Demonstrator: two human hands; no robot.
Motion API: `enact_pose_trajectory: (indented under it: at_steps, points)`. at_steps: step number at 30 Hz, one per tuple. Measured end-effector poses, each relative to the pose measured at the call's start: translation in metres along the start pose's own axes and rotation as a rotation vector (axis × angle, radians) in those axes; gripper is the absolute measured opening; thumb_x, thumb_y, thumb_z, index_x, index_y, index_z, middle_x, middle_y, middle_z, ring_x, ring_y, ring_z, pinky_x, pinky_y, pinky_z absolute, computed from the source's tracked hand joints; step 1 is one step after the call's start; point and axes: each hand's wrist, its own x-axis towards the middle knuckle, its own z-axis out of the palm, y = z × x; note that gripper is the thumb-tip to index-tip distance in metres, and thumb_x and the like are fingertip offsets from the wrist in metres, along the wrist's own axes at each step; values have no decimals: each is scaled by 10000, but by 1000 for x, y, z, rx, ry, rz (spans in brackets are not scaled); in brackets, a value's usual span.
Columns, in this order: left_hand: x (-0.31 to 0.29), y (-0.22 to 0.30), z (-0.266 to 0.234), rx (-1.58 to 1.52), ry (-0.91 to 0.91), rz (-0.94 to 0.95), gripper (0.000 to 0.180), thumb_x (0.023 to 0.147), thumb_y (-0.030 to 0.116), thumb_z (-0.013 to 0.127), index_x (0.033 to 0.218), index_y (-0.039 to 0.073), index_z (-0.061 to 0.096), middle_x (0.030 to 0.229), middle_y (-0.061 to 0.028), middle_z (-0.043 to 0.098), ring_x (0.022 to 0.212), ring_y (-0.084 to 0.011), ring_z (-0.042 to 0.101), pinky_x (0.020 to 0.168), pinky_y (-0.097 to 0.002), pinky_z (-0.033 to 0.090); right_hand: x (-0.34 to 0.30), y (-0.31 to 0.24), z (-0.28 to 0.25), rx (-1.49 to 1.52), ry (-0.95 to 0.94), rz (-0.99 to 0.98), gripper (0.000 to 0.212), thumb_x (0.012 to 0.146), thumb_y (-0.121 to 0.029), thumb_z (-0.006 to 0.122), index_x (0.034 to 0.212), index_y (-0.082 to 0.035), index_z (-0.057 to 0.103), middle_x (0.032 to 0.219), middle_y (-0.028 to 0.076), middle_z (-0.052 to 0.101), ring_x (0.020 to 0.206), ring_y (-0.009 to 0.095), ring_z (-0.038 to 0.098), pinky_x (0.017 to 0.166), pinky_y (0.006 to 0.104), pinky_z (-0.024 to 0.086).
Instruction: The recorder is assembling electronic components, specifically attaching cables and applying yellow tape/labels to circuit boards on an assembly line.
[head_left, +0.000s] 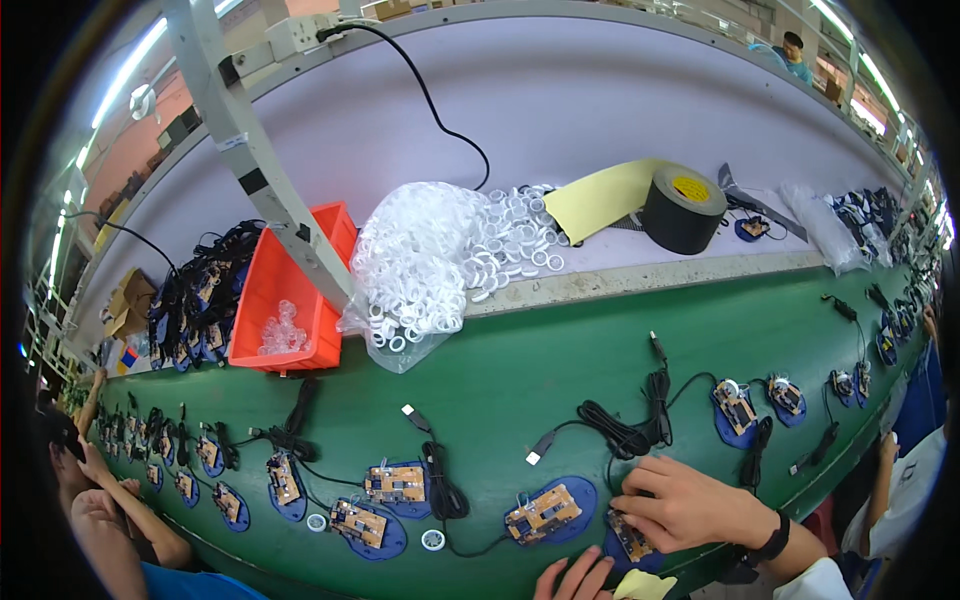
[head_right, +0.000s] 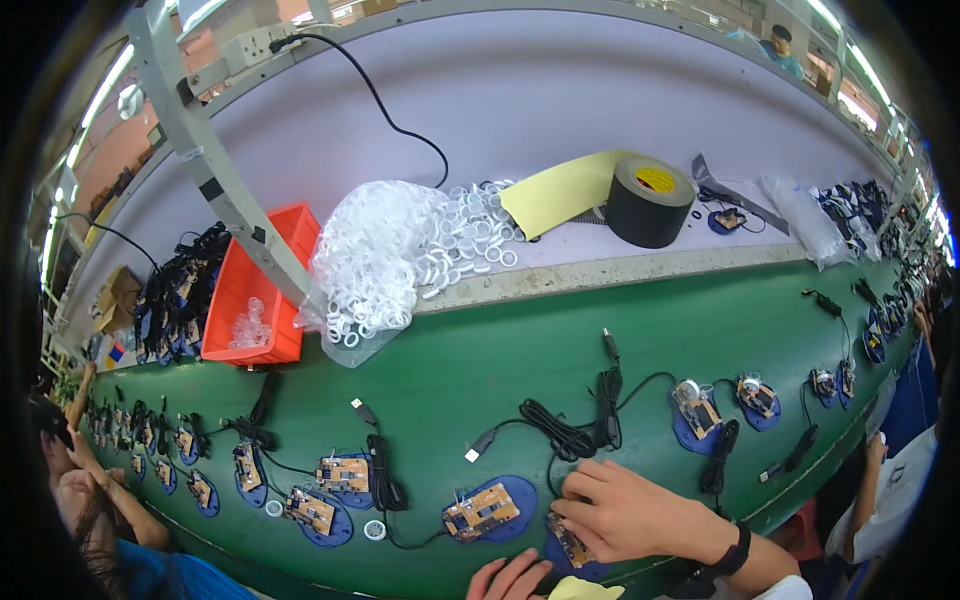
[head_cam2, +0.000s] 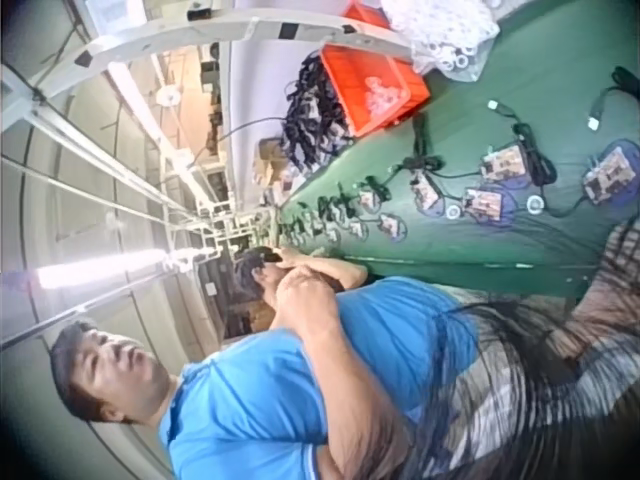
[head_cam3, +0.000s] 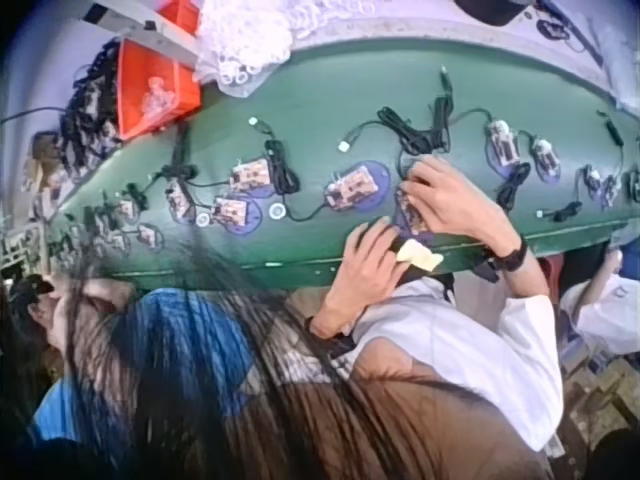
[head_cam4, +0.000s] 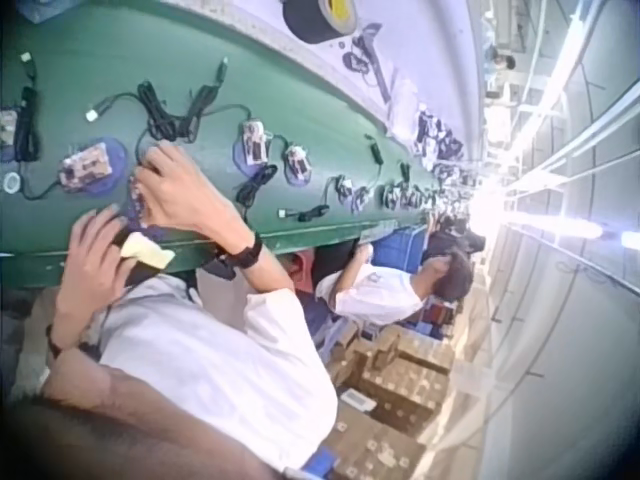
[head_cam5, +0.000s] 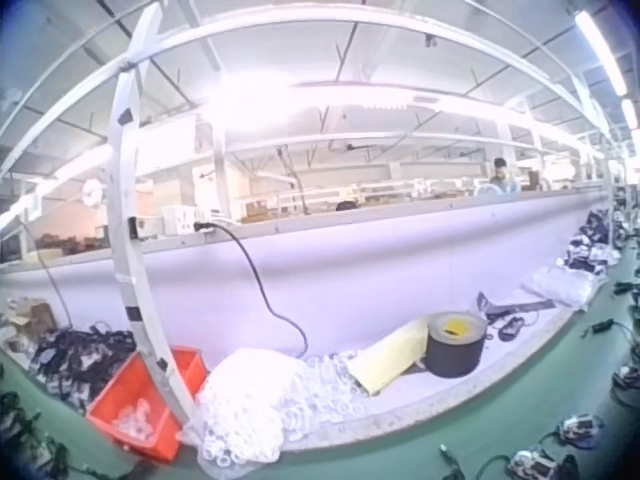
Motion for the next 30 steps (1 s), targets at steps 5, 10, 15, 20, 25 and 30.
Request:
enact_pose_trajectory:
  at_steps: [5, 10, 15, 20, 25, 30]
  points:
    - [-15, -3, -13, 56, 11, -96, 290, 932, 228, 736, 1022, -39, 667, 1329, -230, 646, 1302, -426, 584, 1077, -608, 445, 16, -22, -19, -117, 156, -22, 401, 839, -248, 811, 1150, -9, 728, 1117, 100, 633, 1015, 281, 605, 844, 393, 492]
    - [-9, 2, 3, 61, -82, 84, 331, 968, 280, 682, 1076, -33, 705, 1349, -207, 664, 1364, -396, 555, 1111, -611, 414, 97, -40, 21, -79, 108, -402, 353, 841, -261, 799, 1074, -10, 718, 1077, 97, 644, 1041, 265, 624, 835, 362, 491]
    - [-5, 6, 16, 151, -117, 172, 398, 997, 339, 618, 1108, -23, 740, 1370, -182, 678, 1437, -363, 513, 1160, -610, 375, 114, -31, 37, -127, -194, -253, 259, 874, -261, 763, 909, -16, 686, 969, 110, 668, 987, 279, 667, 729, 358, 539]
    - [-11, 1, 9, 51, -69, 102, 358, 938, 296, 699, 1029, -50, 704, 1371, -242, 652, 1412, -397, 518, 1149, -624, 381, 109, -32, 26, -19, -107, -271, 271, 913, -262, 709, 892, 6, 677, 910, 137, 654, 853, 325, 681, 701, 443, 581]
    - [-8, -1, -18, 98, 37, -4, 315, 897, 238, 756, 1030, -40, 690, 1359, -236, 639, 1341, -394, 571, 1119, -613, 400, 124, -37, 63, -113, -100, -312, 296, 912, -263, 675, 832, 21, 699, 846, 183, 690, 832, 385, 717, 672, 477, 602]
    - [-7, -18, -34, 134, 88, -98, 310, 901, 238, 756, 1048, -28, 692, 1334, -220, 649, 1321, -377, 587, 1102, -607, 410, 120, -17, 9, 14, 60, 160, 325, 918, -236, 682, 749, 41, 695, 727, 255, 674, 673, 461, 689, 644, 507, 587]
